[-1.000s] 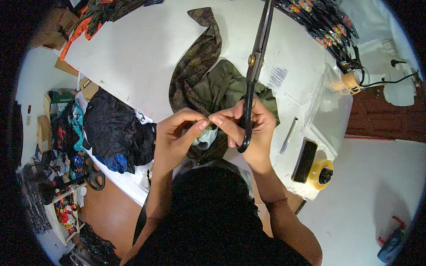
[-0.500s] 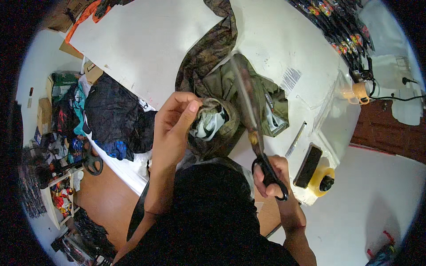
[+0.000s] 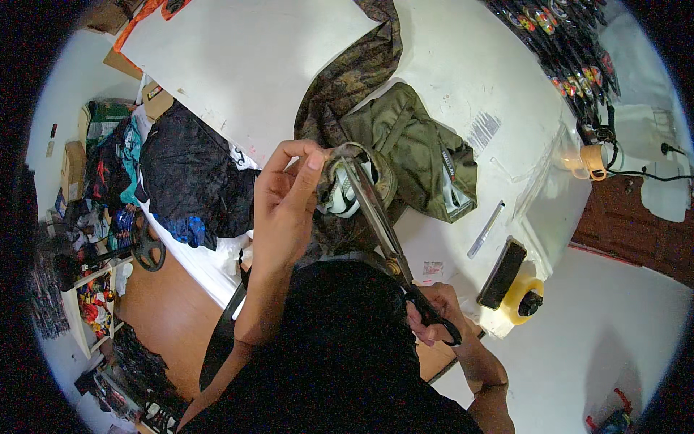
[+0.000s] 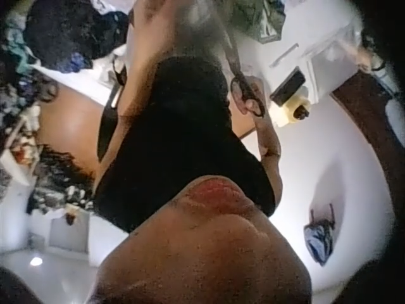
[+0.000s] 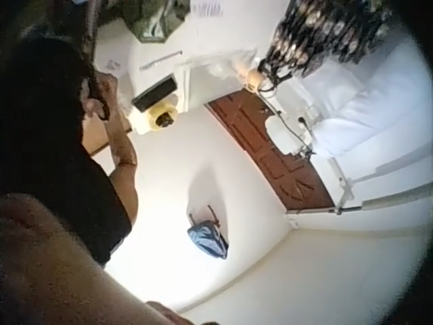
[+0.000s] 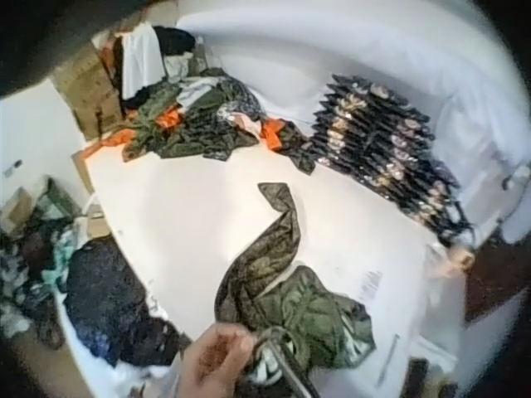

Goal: Cutting and folding a camouflage shirt on a table.

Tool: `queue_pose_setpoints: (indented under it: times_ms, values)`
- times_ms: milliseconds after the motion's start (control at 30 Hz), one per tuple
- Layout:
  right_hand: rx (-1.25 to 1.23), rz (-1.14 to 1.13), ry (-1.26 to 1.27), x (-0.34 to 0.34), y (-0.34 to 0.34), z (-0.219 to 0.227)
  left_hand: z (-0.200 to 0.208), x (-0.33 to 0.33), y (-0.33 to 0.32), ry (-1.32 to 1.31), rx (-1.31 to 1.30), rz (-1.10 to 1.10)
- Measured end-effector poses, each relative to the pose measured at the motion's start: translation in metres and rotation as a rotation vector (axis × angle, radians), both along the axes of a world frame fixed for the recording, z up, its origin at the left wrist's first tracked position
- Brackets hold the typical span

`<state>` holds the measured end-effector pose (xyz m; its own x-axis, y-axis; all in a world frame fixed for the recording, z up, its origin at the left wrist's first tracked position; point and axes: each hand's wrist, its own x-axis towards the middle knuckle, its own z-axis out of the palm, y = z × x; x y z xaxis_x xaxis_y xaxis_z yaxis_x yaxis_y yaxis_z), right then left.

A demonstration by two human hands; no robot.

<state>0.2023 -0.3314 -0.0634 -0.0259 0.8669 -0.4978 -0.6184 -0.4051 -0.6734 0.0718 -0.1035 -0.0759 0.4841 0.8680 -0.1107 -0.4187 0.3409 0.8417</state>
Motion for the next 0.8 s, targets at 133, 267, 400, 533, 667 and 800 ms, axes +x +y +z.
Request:
queue_pose_setpoints:
  times_ms: [133,267,400,533,667,800]
  values:
    - [-0.009,-0.022,0.030,-0.001,-0.003,-0.003,0.003,-0.003,-0.001,0.006,-0.027,-0.018]
    - [0.008,0.011,0.067,0.002,-0.008,-0.008,-0.002,-0.002,-0.002,-0.008,-0.023,-0.003]
    - [0.031,-0.003,0.085,0.002,-0.009,-0.009,-0.007,0.001,-0.003,-0.033,-0.021,0.015]
    - [0.069,0.000,0.103,0.002,-0.005,-0.011,-0.010,0.000,-0.004,-0.031,0.000,0.018]
    - [-0.040,-0.041,0.020,-0.004,0.001,-0.002,-0.006,0.001,-0.007,-0.020,-0.054,0.038]
    - [-0.083,-0.016,-0.063,-0.006,0.003,0.003,-0.011,-0.002,-0.007,-0.032,-0.014,0.032]
